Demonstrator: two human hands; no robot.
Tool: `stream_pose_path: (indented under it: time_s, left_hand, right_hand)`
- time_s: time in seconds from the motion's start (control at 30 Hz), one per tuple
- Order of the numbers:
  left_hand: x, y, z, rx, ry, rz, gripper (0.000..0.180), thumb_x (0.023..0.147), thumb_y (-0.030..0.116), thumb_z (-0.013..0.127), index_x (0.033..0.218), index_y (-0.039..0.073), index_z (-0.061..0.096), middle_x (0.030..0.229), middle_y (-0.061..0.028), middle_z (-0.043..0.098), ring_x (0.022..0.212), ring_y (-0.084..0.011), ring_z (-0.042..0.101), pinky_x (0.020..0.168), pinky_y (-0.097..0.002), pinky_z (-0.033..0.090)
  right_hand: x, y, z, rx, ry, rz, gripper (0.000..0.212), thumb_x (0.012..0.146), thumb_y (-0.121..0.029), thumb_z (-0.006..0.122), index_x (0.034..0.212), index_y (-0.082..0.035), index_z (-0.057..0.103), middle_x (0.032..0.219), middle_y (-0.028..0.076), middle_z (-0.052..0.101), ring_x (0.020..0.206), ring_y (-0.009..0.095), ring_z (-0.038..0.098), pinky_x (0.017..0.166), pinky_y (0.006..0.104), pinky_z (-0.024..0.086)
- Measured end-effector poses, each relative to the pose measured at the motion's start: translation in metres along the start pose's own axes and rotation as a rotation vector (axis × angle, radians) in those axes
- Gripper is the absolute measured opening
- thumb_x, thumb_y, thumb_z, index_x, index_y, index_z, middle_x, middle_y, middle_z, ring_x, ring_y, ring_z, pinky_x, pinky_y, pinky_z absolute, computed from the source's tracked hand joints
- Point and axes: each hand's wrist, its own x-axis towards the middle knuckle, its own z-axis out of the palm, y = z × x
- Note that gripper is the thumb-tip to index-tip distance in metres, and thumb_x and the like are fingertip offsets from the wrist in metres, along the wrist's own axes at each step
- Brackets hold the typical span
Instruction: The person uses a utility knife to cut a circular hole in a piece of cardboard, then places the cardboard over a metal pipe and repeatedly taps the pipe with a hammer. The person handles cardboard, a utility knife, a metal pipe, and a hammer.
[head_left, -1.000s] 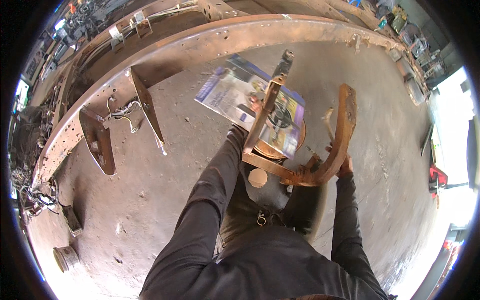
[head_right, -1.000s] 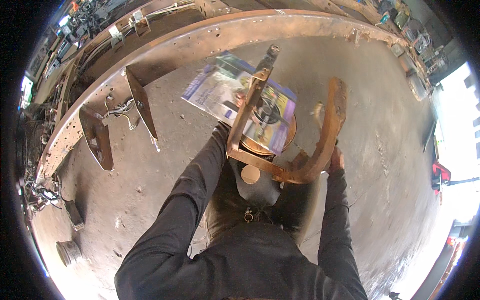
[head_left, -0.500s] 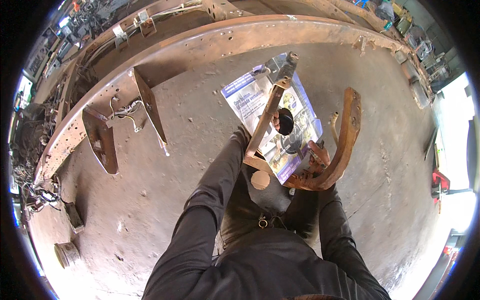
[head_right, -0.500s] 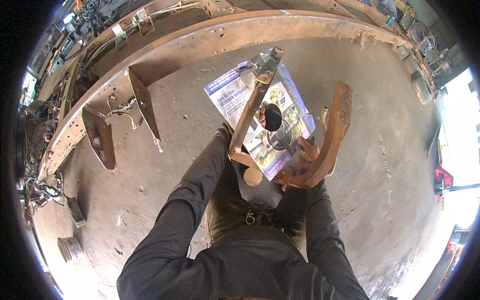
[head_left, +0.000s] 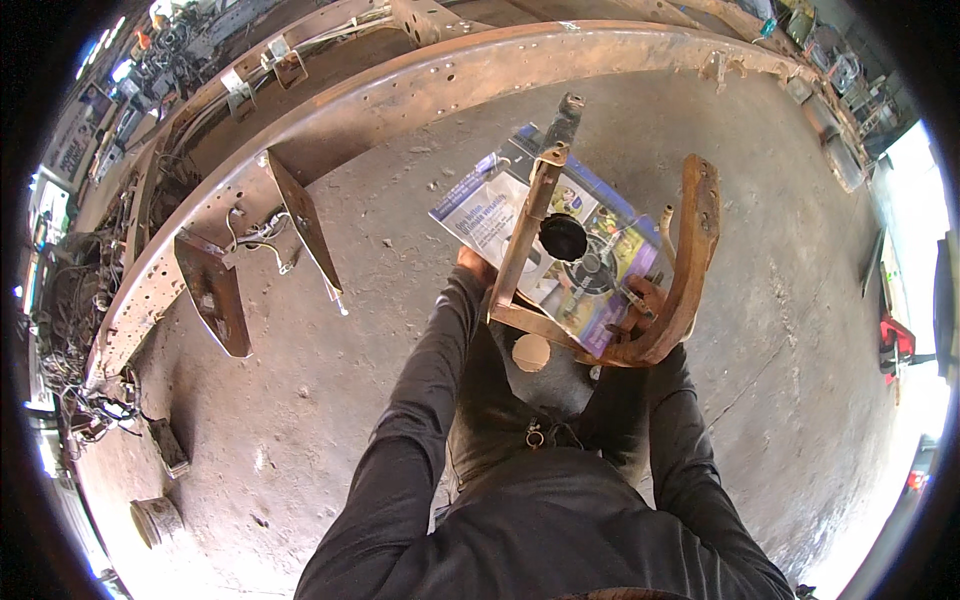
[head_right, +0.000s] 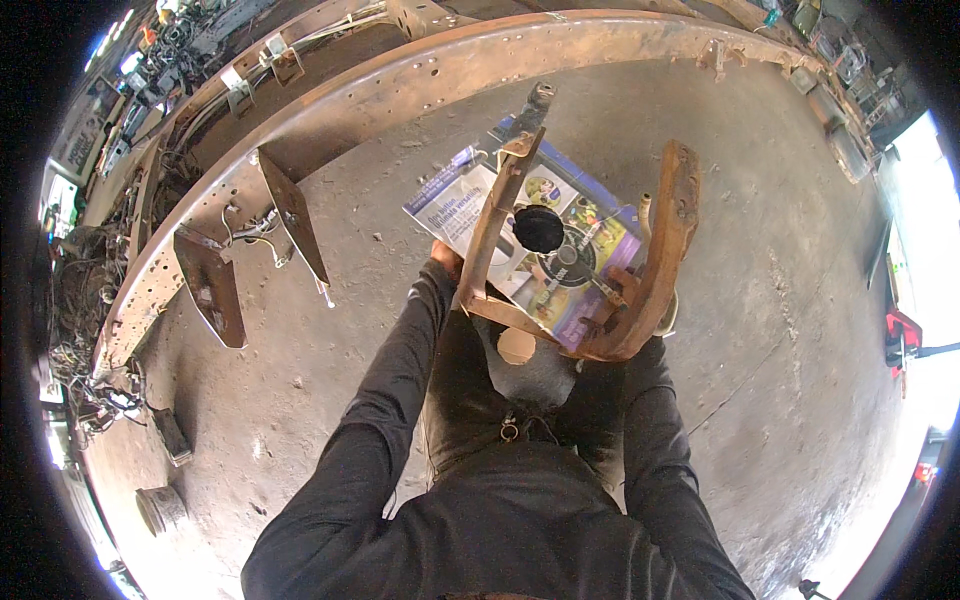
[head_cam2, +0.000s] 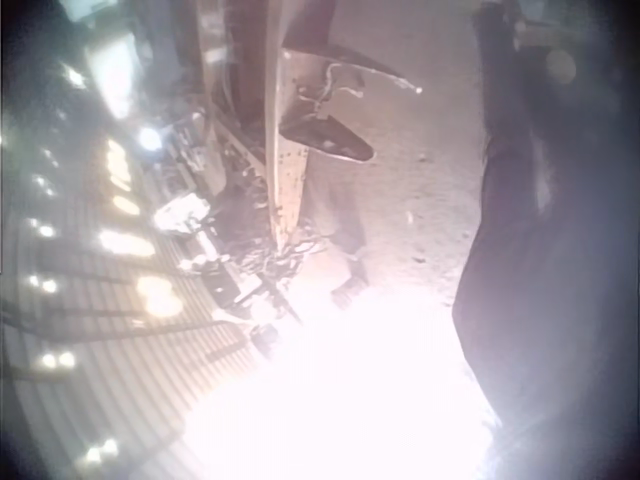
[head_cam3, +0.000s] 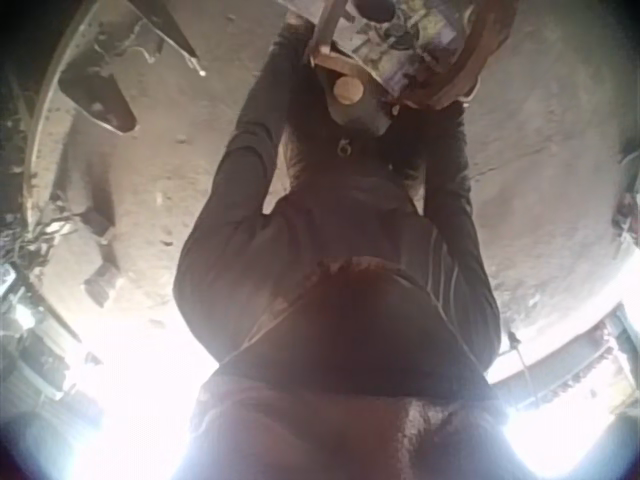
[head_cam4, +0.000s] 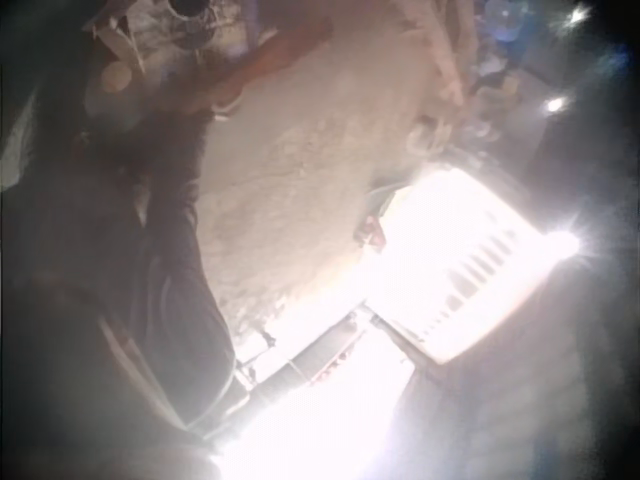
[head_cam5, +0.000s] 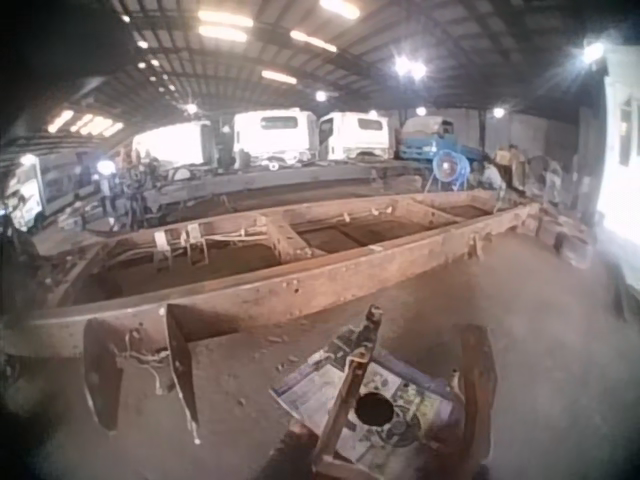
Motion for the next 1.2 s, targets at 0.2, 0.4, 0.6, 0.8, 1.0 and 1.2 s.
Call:
stream_pose_path:
  time_s: [0.2, 0.4, 0.6, 0.8, 1.0, 1.2]
  left_hand:
    - [-0.087, 0.012, 0.025, -0.087, 0.361, 0.338, 0.017, 0.102, 0.012, 0.058, 0.114, 0.002, 0.066, 0.101, -0.009, 0.074, 0.081, -0.0214, 0.07, 0.067, -0.0352, 0.055]
    - [-0.214, 0.029, 0.069, 0.303, 0.097, 1.044, 0.009, 0.102, 0.001, 0.063, 0.109, 0.005, 0.066, 0.1, -0.0048, 0.07, 0.085, -0.0137, 0.065, 0.082, -0.0294, 0.055]
    - [-0.198, -0.019, 0.161, 1.182, -0.246, 0.883, 0.065, 0.088, 0.012, 0.079, 0.147, 0.005, 0.053, 0.155, -0.0244, 0.049, 0.147, -0.0358, 0.048, 0.117, -0.0479, 0.043]
    - [-0.099, -0.038, 0.178, 1.546, 0.132, 0.617, 0.109, 0.084, 0.049, 0.082, 0.164, 0.0, 0.027, 0.172, -0.0245, 0.02, 0.16, -0.0471, 0.012, 0.129, -0.0598, 0.011]
    - [-0.078, -0.046, 0.17, 1.711, 0.141, 0.526, 0.116, 0.079, 0.061, 0.082, 0.166, 0.004, 0.028, 0.175, -0.0212, 0.015, 0.162, -0.0438, 0.009, 0.129, -0.0616, 0.011]
    - [-0.064, -0.028, 0.182, 1.865, 0.044, 0.436, 0.118, 0.078, 0.064, 0.081, 0.165, 0.002, 0.031, 0.176, -0.0197, 0.013, 0.163, -0.0414, 0.006, 0.131, -0.0596, 0.007]
  right_hand:
    - [0.009, -0.007, -0.02, -0.008, 0.013, -0.023, 0.038, 0.102, -0.016, 0.068, 0.134, 0.0, 0.058, 0.116, 0.013, 0.071, 0.094, 0.02, 0.071, 0.075, 0.0336, 0.058]
    - [0.007, 0.0, -0.012, 0.017, 0.009, -0.028, 0.038, 0.101, -0.015, 0.069, 0.133, 0.0, 0.058, 0.116, 0.013, 0.071, 0.094, 0.02, 0.07, 0.076, 0.0344, 0.058]
    - [0.003, 0.006, -0.01, 0.025, 0.028, -0.03, 0.038, 0.1, -0.015, 0.07, 0.133, 0.0, 0.058, 0.116, 0.013, 0.071, 0.095, 0.021, 0.07, 0.077, 0.0352, 0.058]
    - [0.007, 0.01, -0.009, 0.047, 0.017, -0.039, 0.038, 0.1, -0.014, 0.071, 0.132, 0.001, 0.059, 0.116, 0.012, 0.071, 0.096, 0.021, 0.07, 0.079, 0.0359, 0.059]
    - [0.013, 0.015, -0.02, 0.087, -0.038, 0.006, 0.038, 0.099, -0.013, 0.072, 0.132, 0.001, 0.059, 0.116, 0.012, 0.07, 0.096, 0.021, 0.07, 0.08, 0.0367, 0.059]
    - [0.018, 0.018, -0.032, 0.162, -0.149, 0.094, 0.038, 0.099, -0.013, 0.073, 0.132, 0.001, 0.06, 0.116, 0.012, 0.07, 0.097, 0.021, 0.07, 0.081, 0.0375, 0.059]
